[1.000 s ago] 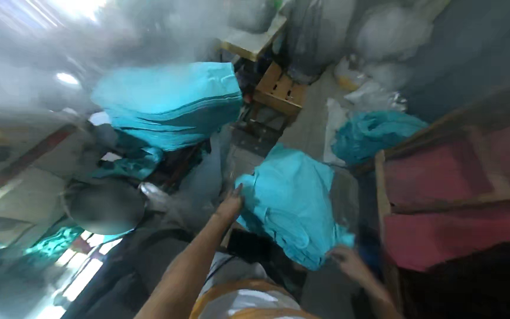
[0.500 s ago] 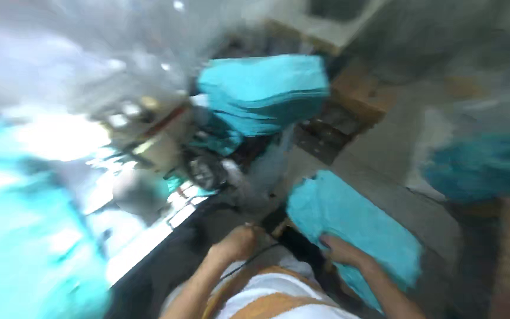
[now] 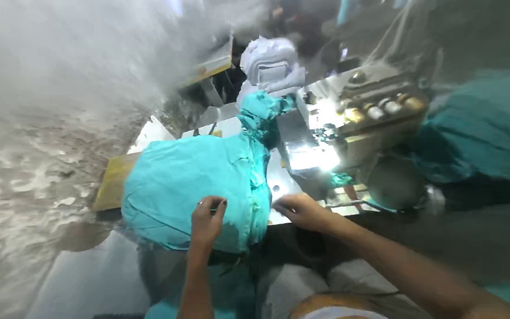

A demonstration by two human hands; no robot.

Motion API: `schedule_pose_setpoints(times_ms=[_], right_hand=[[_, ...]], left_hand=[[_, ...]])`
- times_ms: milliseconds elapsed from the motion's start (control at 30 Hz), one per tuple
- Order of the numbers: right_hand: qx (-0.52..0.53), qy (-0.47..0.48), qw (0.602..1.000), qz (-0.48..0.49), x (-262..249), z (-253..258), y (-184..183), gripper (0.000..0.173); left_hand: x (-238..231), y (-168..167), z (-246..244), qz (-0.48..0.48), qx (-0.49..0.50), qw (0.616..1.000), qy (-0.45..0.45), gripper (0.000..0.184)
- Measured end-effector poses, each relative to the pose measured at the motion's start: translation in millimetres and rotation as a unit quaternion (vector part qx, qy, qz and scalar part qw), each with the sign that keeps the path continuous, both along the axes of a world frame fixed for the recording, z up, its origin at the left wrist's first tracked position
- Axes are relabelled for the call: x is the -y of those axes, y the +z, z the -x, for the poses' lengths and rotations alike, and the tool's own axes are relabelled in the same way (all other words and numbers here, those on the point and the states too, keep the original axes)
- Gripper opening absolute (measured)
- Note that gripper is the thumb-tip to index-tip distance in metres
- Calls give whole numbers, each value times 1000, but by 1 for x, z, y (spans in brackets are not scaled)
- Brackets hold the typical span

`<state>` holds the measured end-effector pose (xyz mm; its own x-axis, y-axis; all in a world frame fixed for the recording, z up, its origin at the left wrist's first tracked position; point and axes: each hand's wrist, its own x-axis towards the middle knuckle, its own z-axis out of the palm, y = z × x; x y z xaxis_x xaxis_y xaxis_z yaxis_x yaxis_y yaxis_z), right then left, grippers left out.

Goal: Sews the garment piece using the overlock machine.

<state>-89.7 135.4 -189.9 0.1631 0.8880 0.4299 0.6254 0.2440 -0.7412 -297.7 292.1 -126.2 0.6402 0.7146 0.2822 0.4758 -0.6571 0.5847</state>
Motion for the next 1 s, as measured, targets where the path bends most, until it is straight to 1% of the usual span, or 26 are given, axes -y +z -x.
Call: schedule_pose_setpoints(times_ms=[33,67,133,167,200,267,300,333,400,467,500,533,567,633,667,700,767,800,867,900,933,967,1000], right_hand=[[-19,-40,998,-37,-29,8,10,24],[-38,-76,996,-41,-55,14,19,23],[-53,-119,991,-14,-101,21,25,23],[-31,-135,990,2,-119,25,22,23],[9,-146,988,47,-132,27,18,28],[93,-143,969,178,-145,30,15,45],[127,-148,957,213,-148,31,11,52],[149,-159,950,222,-151,32,8,54],[172,-162,945,226,-158,29,9,52],[176,-123,953,215,-166,25,16,44],[163,-93,963,193,-168,25,20,42],[136,-59,975,167,-169,26,24,43],[86,-23,987,136,-165,27,28,48],[-47,0,998,33,-146,32,34,57],[-107,-6,994,-7,-131,34,39,58],[-154,-17,988,-26,-113,33,47,57],[-201,-68,973,-87,-77,20,55,51],[-223,-95,966,-96,-59,8,58,48],[-259,-154,952,-46,-19,-22,61,43],[-263,-190,946,-15,-1,-36,58,39],[-259,-227,939,-5,15,-46,51,36],[-263,-249,932,1,30,-52,43,33],[-274,-253,928,16,43,-57,34,33]], left_hand=[[-14,1,-14,-30,-12,999,3,25],[-30,0,-29,-47,-28,998,7,29],[-64,-11,-57,-50,-90,995,6,38],[-76,-17,-69,-47,-133,990,-2,41],[-83,-21,-79,-47,-178,983,-4,42],[-87,-20,-87,-54,-236,970,2,32],[-89,-16,-84,-67,-235,970,4,28],[-93,-11,-77,-98,-223,970,9,24],[-99,9,-59,-150,-212,965,47,22],[-100,35,-48,-183,-210,955,107,25],[-98,48,-48,-189,-209,950,132,29],[-96,60,-51,-189,-203,949,148,35],[-93,71,-59,-178,-192,953,155,41],[-86,83,-80,-145,-136,970,137,45],[-82,85,-94,-132,-100,979,121,43],[-76,84,-110,-117,-69,986,101,42],[-65,75,-146,-82,-19,996,40,45],[-60,68,-164,-62,0,998,-3,45],[-43,50,-201,-21,11,996,-85,39],[-32,41,-215,-9,-13,992,-128,38],[-21,31,-226,-5,-53,984,-168,41],[-10,21,-233,-11,-90,975,-201,43],[3,14,-235,-24,-132,967,-219,42]])
